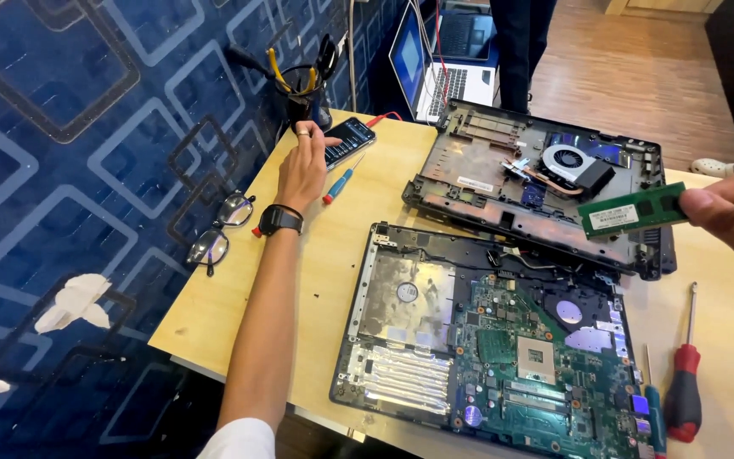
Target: Cleaning a laptop motherboard and RAM modules using a toothbrush and screwdriver on a repair bench.
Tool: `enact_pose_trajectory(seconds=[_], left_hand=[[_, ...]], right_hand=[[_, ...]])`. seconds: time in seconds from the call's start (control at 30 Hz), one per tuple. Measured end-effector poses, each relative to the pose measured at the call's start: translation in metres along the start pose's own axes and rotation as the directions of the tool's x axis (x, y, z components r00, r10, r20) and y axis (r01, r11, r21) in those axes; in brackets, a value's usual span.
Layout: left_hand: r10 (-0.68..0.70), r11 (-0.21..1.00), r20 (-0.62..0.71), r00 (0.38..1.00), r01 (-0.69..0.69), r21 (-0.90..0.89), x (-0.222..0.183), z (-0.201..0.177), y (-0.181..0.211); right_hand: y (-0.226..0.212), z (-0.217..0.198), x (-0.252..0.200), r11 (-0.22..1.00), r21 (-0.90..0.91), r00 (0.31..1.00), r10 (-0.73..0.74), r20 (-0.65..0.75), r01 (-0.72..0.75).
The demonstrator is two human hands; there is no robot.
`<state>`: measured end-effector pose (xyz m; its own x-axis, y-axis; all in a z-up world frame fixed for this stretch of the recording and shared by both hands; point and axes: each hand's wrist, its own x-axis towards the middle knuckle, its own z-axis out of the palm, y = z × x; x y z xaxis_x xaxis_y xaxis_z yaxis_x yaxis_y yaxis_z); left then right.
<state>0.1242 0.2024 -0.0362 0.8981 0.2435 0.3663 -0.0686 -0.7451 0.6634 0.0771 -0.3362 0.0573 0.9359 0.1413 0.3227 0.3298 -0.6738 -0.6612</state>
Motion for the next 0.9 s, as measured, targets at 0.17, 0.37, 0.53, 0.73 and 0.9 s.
enact_pose_trajectory(seconds=[0.17,0.37,0.53,0.73,0.9], left_hand=[[-0.003,1.000,0.056,0.998,0.002,0.016,-0.003,-0.003,0.013],[-0.042,0.998,0.096,0.994,0.037,0.056,-0.005,-0.004,0.015],[-0.043,0.996,0.116,0.992,0.032,0.089,-0.005,-0.002,0.011],[-0.044,0.985,0.093,0.995,0.027,0.171,-0.004,-0.003,0.014],[-0.033,0.980,0.027,0.999,0.027,0.196,-0.006,-0.012,0.010]], right_hand=[[-0.034,0.000,-0.010,0.997,0.030,0.997,0.066,-0.050,-0.065],[-0.036,0.000,-0.012,0.992,0.029,0.991,0.124,-0.047,-0.122],[-0.070,0.000,-0.016,0.988,-0.008,0.988,0.152,-0.028,-0.152],[-0.069,0.001,-0.018,0.985,0.065,0.986,0.163,-0.024,-0.161],[-0.051,-0.001,-0.011,0.995,-0.019,0.995,0.099,0.003,-0.099]])
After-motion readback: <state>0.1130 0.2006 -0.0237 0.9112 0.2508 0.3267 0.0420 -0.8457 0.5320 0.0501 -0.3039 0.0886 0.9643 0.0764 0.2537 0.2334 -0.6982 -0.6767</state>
